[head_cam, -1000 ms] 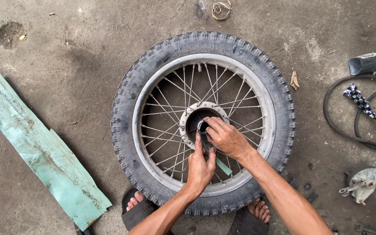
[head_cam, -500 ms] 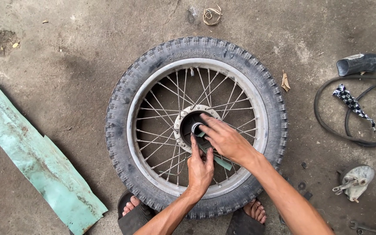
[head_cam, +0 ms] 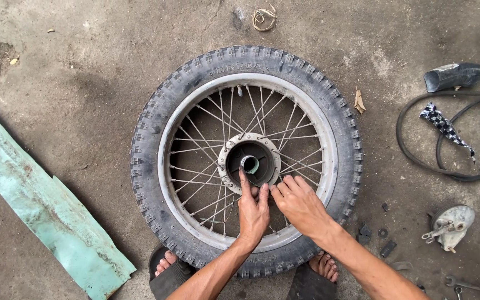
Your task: Cutting a strip of material and wrapping it around the hub of a motorcycle wheel for maintenance.
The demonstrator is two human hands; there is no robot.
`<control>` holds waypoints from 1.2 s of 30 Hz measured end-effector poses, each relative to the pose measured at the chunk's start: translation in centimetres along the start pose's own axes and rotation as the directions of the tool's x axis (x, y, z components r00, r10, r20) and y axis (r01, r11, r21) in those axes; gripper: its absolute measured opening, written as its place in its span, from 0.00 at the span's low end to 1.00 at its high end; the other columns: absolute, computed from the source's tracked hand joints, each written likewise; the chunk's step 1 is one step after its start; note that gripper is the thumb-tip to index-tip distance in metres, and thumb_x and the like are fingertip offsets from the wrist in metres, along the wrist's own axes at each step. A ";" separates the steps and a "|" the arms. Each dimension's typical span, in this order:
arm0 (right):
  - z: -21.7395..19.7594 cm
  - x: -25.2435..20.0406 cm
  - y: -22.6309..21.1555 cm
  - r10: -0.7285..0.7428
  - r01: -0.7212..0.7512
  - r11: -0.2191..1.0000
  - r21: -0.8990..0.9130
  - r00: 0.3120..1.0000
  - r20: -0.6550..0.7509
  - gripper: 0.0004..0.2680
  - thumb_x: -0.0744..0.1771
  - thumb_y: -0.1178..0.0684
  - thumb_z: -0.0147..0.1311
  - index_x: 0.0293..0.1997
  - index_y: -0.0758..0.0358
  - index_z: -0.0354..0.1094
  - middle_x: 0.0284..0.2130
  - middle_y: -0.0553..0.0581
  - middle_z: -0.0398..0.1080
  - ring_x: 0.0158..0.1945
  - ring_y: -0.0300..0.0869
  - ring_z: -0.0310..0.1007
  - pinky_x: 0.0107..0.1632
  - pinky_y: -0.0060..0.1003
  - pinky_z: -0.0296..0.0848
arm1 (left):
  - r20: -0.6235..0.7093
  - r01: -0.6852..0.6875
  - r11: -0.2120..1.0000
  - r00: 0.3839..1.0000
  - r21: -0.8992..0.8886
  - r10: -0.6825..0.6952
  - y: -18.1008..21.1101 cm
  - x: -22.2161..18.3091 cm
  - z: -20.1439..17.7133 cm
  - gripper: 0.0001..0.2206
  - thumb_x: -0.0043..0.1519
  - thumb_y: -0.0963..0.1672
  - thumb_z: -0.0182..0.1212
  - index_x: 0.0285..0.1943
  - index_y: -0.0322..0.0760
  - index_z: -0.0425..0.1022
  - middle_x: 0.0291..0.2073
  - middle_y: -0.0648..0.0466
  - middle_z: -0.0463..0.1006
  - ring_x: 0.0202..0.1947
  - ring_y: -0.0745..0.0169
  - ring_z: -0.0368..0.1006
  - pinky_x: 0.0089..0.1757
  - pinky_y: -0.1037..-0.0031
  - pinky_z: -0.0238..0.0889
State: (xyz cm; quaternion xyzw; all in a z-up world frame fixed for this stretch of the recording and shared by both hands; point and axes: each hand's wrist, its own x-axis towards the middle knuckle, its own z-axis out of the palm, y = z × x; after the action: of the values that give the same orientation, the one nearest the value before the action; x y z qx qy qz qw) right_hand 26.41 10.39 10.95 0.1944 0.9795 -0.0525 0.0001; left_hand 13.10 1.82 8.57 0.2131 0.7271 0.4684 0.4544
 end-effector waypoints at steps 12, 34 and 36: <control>0.0 2.7 3.2 -0.189 0.142 0.974 -0.177 0.939 -0.287 0.06 0.69 0.61 0.46 0.38 0.67 0.72 0.32 0.64 0.68 0.38 0.52 0.70 0.43 0.43 0.71 | 0.263 -0.481 0.666 0.875 0.570 0.406 -1.2 6.1 -5.9 0.30 0.56 0.49 0.72 0.67 0.36 0.71 0.36 0.48 0.78 0.38 0.45 0.79 0.38 0.58 0.74; -0.5 6.1 -1.5 0.893 -0.323 0.018 0.946 0.431 0.130 0.29 0.64 0.55 0.67 0.70 0.80 0.53 0.51 0.86 0.70 0.53 0.66 0.76 0.56 0.47 0.78 | 0.383 -0.563 0.459 0.818 0.687 0.430 1.1 6.9 -4.8 0.26 0.57 0.46 0.69 0.65 0.39 0.67 0.32 0.48 0.72 0.37 0.44 0.76 0.36 0.56 0.74; -1.7 6.3 -1.7 0.887 -0.385 0.060 0.921 0.444 0.128 0.26 0.65 0.55 0.65 0.69 0.74 0.56 0.50 0.83 0.72 0.51 0.65 0.77 0.53 0.49 0.78 | 0.378 -0.553 0.469 0.826 0.689 0.418 1.5 6.7 -4.7 0.26 0.57 0.45 0.69 0.65 0.40 0.67 0.32 0.48 0.72 0.37 0.44 0.76 0.36 0.56 0.74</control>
State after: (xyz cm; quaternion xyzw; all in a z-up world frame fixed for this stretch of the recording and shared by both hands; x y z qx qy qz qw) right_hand 19.94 11.42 12.68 0.6015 0.5534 -0.4809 -0.3173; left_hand 5.55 5.15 7.48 0.6206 0.7255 0.1997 0.2204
